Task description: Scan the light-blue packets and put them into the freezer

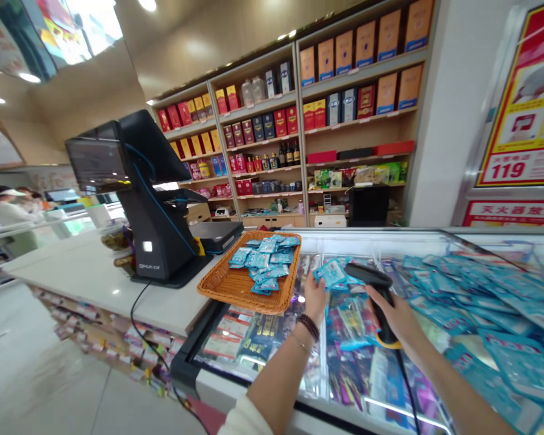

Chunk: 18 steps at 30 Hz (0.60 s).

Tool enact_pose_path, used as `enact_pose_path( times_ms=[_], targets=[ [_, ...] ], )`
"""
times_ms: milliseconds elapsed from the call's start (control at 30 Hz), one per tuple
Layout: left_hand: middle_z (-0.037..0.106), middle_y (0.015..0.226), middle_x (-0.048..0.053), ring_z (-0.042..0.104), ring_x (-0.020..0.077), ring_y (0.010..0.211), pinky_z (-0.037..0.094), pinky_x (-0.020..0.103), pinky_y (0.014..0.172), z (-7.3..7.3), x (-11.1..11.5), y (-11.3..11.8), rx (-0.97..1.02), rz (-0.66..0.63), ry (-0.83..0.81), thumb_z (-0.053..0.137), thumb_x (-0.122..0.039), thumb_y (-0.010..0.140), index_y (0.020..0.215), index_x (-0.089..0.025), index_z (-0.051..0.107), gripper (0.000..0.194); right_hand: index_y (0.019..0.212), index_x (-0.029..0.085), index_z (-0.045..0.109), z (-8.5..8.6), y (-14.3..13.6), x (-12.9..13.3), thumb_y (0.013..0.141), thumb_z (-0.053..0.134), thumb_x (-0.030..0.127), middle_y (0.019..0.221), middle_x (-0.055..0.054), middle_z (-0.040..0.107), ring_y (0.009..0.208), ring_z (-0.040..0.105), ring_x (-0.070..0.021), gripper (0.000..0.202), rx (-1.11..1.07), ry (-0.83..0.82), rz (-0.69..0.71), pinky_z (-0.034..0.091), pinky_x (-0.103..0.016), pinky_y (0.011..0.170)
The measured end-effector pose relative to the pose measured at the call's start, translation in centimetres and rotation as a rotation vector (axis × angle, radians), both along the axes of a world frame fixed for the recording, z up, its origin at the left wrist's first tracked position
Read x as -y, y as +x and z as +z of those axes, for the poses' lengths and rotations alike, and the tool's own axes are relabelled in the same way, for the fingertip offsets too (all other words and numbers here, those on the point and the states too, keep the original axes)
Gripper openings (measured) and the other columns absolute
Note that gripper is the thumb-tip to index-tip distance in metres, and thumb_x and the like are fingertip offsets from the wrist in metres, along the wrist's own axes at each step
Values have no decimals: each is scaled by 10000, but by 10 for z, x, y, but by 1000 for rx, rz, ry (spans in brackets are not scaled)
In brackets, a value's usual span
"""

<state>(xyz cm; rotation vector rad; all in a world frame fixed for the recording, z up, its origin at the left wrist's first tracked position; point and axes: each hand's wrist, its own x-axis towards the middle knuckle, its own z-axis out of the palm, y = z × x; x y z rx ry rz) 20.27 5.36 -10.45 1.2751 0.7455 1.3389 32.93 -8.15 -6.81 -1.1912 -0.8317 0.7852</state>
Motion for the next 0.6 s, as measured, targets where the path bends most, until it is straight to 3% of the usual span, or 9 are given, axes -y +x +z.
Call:
enact_pose_path(
  times_ms=[133,600],
  targets=[
    [716,913,38,679,158,887,540,324,911,-10,-7,-4,-27,47,30,670,-230,854,933,-190,657,89,584,236,549,-4,-3,1,750,772,659,414,48,515,302,435,-99,507,113,-39,-6,340,-241,330],
    [750,969,76,709,203,949,539,368,950,-11,-4,-7,79,76,-10,726,-315,840,1180,-200,677,362,586,233,547,-5,-1,3,786,682,712,445,41,522,329,480,-118,536,268,-112,61,357,-263,381]
  ],
)
